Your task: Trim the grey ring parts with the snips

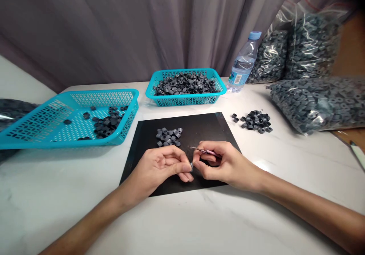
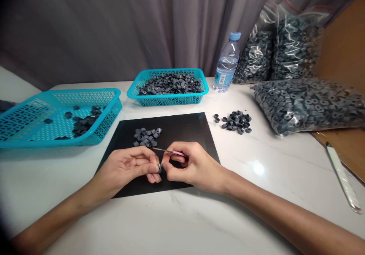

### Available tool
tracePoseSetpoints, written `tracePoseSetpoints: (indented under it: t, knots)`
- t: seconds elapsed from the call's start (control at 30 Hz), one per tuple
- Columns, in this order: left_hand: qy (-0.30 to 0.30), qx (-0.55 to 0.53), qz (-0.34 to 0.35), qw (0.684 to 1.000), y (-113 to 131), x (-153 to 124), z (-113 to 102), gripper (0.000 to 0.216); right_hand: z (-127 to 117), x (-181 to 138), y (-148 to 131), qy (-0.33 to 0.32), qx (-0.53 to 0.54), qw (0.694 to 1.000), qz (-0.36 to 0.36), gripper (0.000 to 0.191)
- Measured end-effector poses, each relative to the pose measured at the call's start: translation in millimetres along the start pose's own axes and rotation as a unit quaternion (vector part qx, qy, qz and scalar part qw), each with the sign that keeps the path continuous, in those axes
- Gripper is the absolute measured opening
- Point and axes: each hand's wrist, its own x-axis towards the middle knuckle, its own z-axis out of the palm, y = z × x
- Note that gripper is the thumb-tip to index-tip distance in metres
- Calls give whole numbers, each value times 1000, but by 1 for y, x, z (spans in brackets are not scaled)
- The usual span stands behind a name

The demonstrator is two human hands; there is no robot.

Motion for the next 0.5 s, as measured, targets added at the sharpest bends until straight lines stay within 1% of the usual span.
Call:
tracePoseSetpoints:
  t: [0.07, 0.2, 0.37, 0.5]
  knots:
    - [2, 3, 0, 1000, 2, 0, 0, 11, 0, 0, -1, -1, 7, 1000, -1, 8]
    - [4, 4, 4, 1000, 4, 0, 1, 11, -1, 1, -4, 4, 9, 1000, 11, 3]
    - [0, 2, 6, 1000, 3, -1, 1, 11, -2, 0, -8, -10, 1, 1000, 21, 13]
    - [0, 2, 8, 1000, 1, 0, 1, 9, -2, 1, -8, -7, 7, 1000, 23, 11]
